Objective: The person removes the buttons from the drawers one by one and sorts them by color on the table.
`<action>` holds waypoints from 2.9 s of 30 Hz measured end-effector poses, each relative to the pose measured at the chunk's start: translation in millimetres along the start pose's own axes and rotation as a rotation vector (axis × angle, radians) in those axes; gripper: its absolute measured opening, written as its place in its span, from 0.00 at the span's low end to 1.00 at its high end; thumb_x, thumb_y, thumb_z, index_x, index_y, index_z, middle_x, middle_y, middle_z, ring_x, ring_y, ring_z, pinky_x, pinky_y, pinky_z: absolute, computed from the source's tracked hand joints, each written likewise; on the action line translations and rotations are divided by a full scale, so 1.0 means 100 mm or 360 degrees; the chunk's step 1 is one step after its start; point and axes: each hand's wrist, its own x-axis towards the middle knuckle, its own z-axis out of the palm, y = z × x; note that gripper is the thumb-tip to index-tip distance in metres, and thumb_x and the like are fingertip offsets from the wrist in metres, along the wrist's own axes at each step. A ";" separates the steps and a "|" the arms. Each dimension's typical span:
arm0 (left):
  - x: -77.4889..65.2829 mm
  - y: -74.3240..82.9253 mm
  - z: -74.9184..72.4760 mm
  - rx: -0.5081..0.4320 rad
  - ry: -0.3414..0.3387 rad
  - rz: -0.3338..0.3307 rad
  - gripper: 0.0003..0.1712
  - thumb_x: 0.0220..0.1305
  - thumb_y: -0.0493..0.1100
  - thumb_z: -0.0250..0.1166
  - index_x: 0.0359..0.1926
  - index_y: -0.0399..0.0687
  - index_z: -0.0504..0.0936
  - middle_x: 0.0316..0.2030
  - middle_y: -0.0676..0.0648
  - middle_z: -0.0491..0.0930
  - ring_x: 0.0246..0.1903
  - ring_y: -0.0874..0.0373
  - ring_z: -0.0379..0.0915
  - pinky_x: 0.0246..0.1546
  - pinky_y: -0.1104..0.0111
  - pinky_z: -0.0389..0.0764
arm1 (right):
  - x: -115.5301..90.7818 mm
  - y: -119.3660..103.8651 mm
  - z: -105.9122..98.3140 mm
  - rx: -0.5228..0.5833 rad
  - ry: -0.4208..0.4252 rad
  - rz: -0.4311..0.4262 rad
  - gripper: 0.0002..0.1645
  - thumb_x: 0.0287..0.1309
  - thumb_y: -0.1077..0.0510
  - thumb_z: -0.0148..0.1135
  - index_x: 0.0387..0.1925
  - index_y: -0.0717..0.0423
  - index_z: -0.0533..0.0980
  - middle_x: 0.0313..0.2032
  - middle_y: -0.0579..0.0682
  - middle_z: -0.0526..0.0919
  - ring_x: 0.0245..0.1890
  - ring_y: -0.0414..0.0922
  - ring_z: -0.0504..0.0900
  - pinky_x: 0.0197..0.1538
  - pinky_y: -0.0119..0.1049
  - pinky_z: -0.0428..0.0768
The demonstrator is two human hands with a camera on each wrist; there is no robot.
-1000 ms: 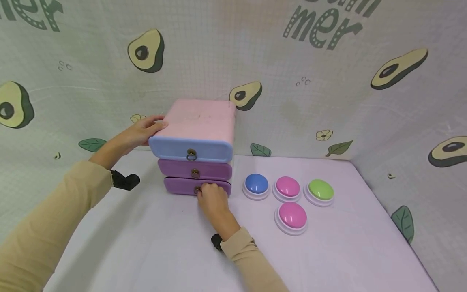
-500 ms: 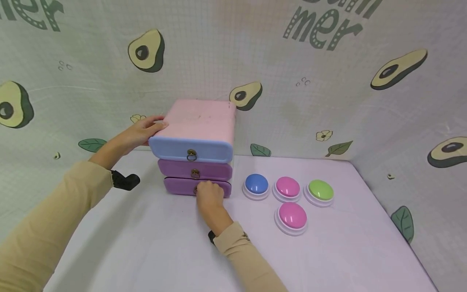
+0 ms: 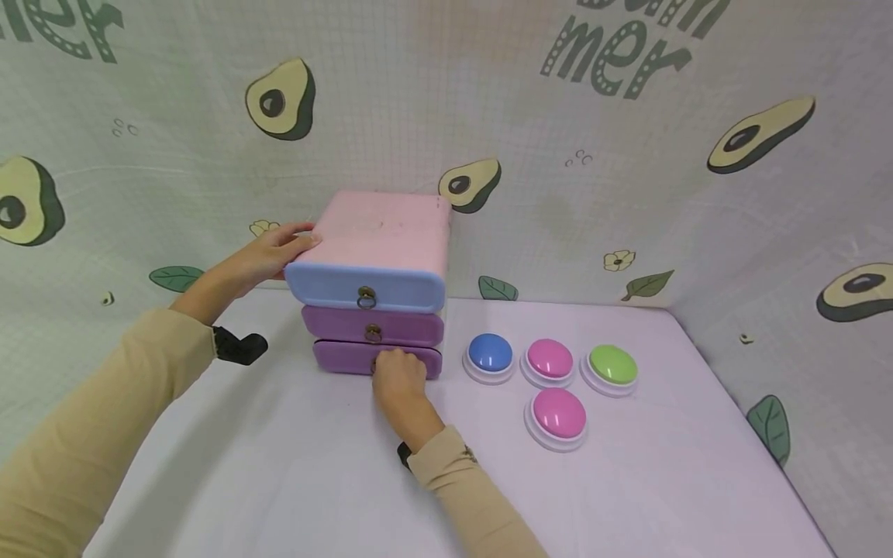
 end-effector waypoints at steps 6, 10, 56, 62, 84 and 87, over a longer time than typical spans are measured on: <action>0.00 0.00 0.00 0.0004 0.0001 0.0002 0.40 0.68 0.61 0.47 0.73 0.51 0.46 0.65 0.36 0.59 0.55 0.44 0.68 0.56 0.51 0.72 | 0.00 0.00 -0.03 -0.0021 -0.0014 0.0003 0.15 0.53 0.54 0.63 0.18 0.58 0.77 0.23 0.53 0.83 0.23 0.51 0.81 0.19 0.42 0.75; 0.00 0.01 0.00 0.0001 -0.0004 0.0004 0.40 0.68 0.61 0.47 0.73 0.50 0.46 0.65 0.36 0.59 0.55 0.44 0.68 0.56 0.51 0.72 | 0.00 -0.01 -0.04 -0.0042 -0.0041 0.0026 0.17 0.54 0.52 0.62 0.16 0.57 0.77 0.22 0.53 0.82 0.22 0.51 0.81 0.19 0.42 0.73; -0.01 -0.02 0.01 0.0000 0.0003 0.0032 0.41 0.68 0.61 0.47 0.73 0.48 0.46 0.66 0.35 0.58 0.56 0.43 0.67 0.56 0.51 0.72 | -0.56 -0.06 -0.08 -0.0092 0.0086 -0.0163 0.26 0.50 0.51 0.64 0.04 0.49 0.64 0.07 0.43 0.65 0.12 0.43 0.71 0.13 0.37 0.61; -0.02 -0.01 0.02 0.0002 0.0004 0.0022 0.40 0.68 0.60 0.47 0.73 0.49 0.46 0.65 0.35 0.59 0.55 0.43 0.68 0.55 0.52 0.73 | -0.67 -0.06 -0.09 -0.0104 0.0125 -0.0231 0.28 0.50 0.51 0.64 0.04 0.49 0.62 0.06 0.42 0.62 0.10 0.42 0.67 0.11 0.35 0.57; 0.00 0.00 0.01 -0.0011 -0.0010 0.0053 0.39 0.68 0.60 0.47 0.73 0.49 0.47 0.66 0.35 0.58 0.55 0.43 0.68 0.53 0.53 0.75 | -0.98 -0.08 -0.18 -0.0120 0.0175 -0.0395 0.24 0.46 0.53 0.65 0.04 0.48 0.65 0.06 0.42 0.66 0.09 0.39 0.64 0.11 0.33 0.54; 0.00 0.00 0.01 -0.0013 -0.0012 0.0058 0.39 0.68 0.60 0.47 0.72 0.48 0.47 0.66 0.35 0.58 0.55 0.43 0.68 0.53 0.53 0.75 | -1.02 -0.09 -0.19 -0.0119 0.0163 -0.0413 0.22 0.45 0.53 0.66 0.05 0.47 0.67 0.07 0.42 0.67 0.09 0.39 0.66 0.11 0.33 0.54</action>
